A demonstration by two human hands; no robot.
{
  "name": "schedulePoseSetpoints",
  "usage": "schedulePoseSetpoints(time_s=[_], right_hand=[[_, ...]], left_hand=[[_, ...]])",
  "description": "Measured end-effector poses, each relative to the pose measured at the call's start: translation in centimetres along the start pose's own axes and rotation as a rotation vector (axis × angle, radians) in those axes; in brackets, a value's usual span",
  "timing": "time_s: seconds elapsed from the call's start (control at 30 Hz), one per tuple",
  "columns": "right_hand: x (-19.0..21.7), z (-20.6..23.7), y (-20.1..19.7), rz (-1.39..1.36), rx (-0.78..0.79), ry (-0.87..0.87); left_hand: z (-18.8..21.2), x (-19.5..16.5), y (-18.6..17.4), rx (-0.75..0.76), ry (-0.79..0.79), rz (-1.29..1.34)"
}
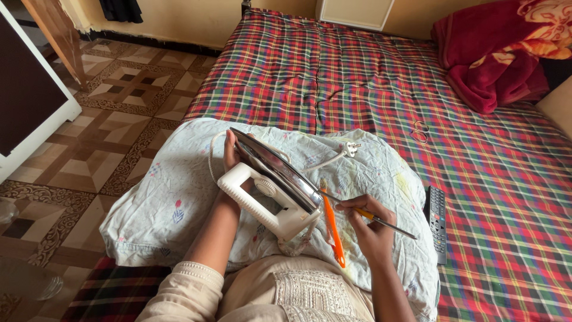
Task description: The person cleans the soleplate of a white electric iron using an orange toothbrush and a yellow-handled screwdriver. They scrub the surface and edges of the soleplate while holding the iron on their lap.
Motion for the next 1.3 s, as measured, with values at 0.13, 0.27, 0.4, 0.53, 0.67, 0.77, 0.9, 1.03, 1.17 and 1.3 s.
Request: schedulePoseSetpoints(time_s=[0.13, 0.27, 0.4, 0.53, 0.67, 0.77, 0.9, 1.03, 1.17, 1.3], right_hand=[[0.2, -0.6, 0.4, 0.052, 0.01, 0.004], [0.6, -1.2, 1.2, 0.065, 0.029, -0.041], [0.8, -1.0, 1.2, 0.025, 0.021, -0.027], [1.3, -1.6, 1.4, 0.099, 0.033, -0.055], [2.0, -2.5, 2.2, 0.165, 0.054, -0.126], [2.4, -2.5, 2.3, 0.114, 0.061, -0.156], [2.9, -2.8, 2.2, 0.109, 0.067, -0.153], [3.5, -3.9, 3.0, 0.216, 0.069, -0.131], [4.1, -4.1, 3.1, 0.225, 0.067, -0.146], [4.3, -3.9, 2.4, 0.192, 0.075, -0.132]], left_hand=[[-0.2, 0.0, -0.3, 0.082, 0.035, -0.004], [-0.2, -0.4, 0.6, 0.293, 0.067, -0.002], [0.5, -0.2, -0.7, -0.099, -0.023, -0.041], [0.9, -0.7, -0.1, -0.074, -0.008, -0.056], [0.8, -0.8, -0.5, -0.054, -0.01, -0.014], [0.5, -0.7, -0.8, -0.027, 0.0, 0.0], [0.4, -0.6, -0.9, 0.007, 0.003, 0.025], [0.5, -0.7, -0.8, -0.011, 0.001, 0.011], [0.5, -0.6, -0.4, -0.023, -0.018, -0.012], [0.2, -0.5, 0.5, 0.128, 0.02, -0.018]])
Point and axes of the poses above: each hand's wrist, its own z-axis away from the middle knuckle, its own y-axis out of the palm, x = y × z, the point moved 5 cm from there along -z, towards the middle knuckle, and after that the axes turned 13 degrees about x, right-handed, at the moved point
